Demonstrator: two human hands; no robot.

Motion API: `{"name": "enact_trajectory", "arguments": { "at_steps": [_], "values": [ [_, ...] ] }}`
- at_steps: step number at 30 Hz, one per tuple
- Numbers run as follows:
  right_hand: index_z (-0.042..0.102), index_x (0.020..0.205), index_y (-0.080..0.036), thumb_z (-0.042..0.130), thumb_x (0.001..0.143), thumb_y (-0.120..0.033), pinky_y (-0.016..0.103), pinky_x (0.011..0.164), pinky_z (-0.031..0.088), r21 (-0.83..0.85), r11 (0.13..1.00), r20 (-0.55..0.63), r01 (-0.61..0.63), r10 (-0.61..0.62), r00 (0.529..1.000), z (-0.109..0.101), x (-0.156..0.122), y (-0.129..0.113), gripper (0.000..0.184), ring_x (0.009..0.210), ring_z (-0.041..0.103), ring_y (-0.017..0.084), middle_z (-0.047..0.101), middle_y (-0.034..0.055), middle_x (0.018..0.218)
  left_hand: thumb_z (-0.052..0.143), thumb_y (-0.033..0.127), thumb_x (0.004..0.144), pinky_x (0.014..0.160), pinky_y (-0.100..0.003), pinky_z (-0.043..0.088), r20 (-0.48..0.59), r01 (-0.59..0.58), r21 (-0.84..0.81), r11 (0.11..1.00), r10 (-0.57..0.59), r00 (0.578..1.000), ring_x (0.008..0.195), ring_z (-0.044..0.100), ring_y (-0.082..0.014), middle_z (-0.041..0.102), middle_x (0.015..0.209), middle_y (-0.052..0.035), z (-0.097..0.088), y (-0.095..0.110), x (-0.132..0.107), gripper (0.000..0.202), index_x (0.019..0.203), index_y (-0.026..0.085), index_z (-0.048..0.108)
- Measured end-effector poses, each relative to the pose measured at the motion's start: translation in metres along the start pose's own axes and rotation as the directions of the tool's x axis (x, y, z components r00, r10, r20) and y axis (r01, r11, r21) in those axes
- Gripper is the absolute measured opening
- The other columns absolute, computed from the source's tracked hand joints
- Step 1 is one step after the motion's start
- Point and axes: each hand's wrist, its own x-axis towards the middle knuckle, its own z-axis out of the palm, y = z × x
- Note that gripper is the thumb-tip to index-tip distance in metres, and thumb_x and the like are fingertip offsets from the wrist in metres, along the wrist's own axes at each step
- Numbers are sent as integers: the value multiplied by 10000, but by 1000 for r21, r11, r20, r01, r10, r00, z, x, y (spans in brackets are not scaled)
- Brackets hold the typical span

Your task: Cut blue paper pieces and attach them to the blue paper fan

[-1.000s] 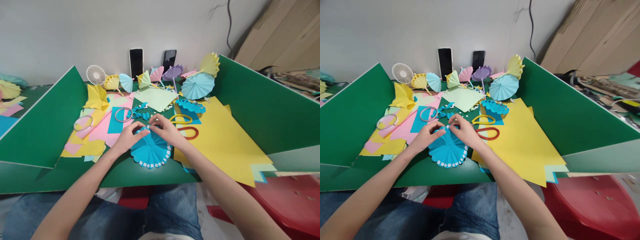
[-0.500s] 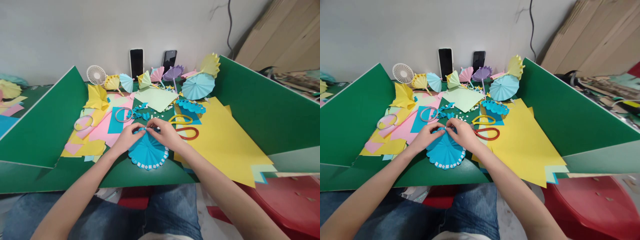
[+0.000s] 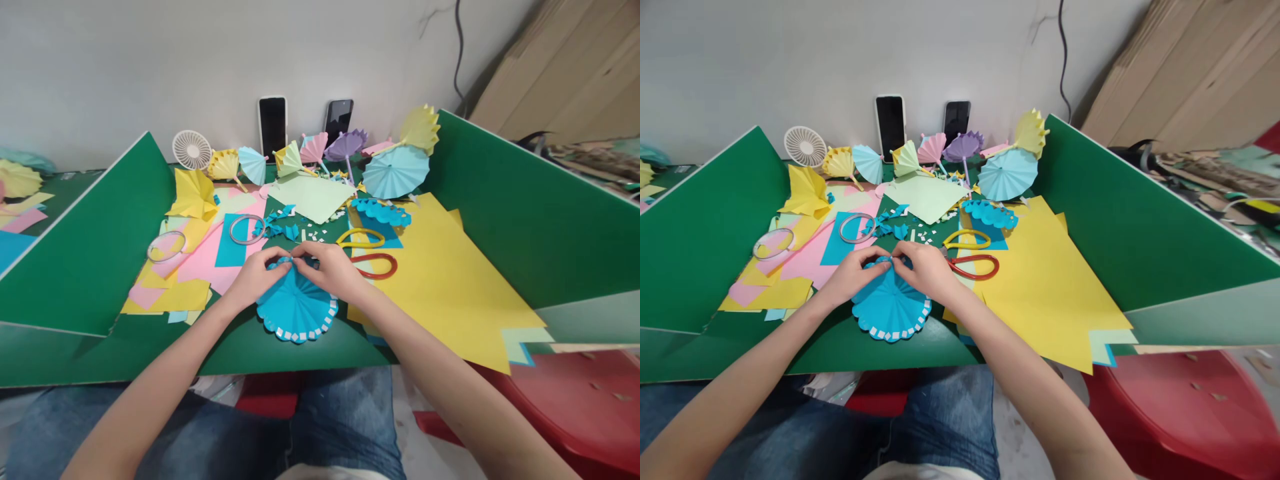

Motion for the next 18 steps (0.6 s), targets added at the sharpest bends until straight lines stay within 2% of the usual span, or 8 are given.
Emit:
{"name": "enact_trajectory", "arguments": {
  "at_steps": [13,18],
  "values": [
    [578,788,-171,426,740,-176,221,607,394,38,999,42,-30,28,999,-3,1,1,160,680,571,137,640,34,771,479,222,687,685,-235,395,16,12,31,999,-12,1000,742,516,-137,607,790,-2,0,1,0,147,776,154,574],
    [546,756,-165,410,740,-177,211,571,371,18,995,-18,-102,102,995,-2,2,2,137,629,554,132,616,29,690,467,208,680,706,-238,390,17,38,25,999,-39,999,767,520,-142,610,829,-24,0,1,0,189,811,132,580]
  ]
}}
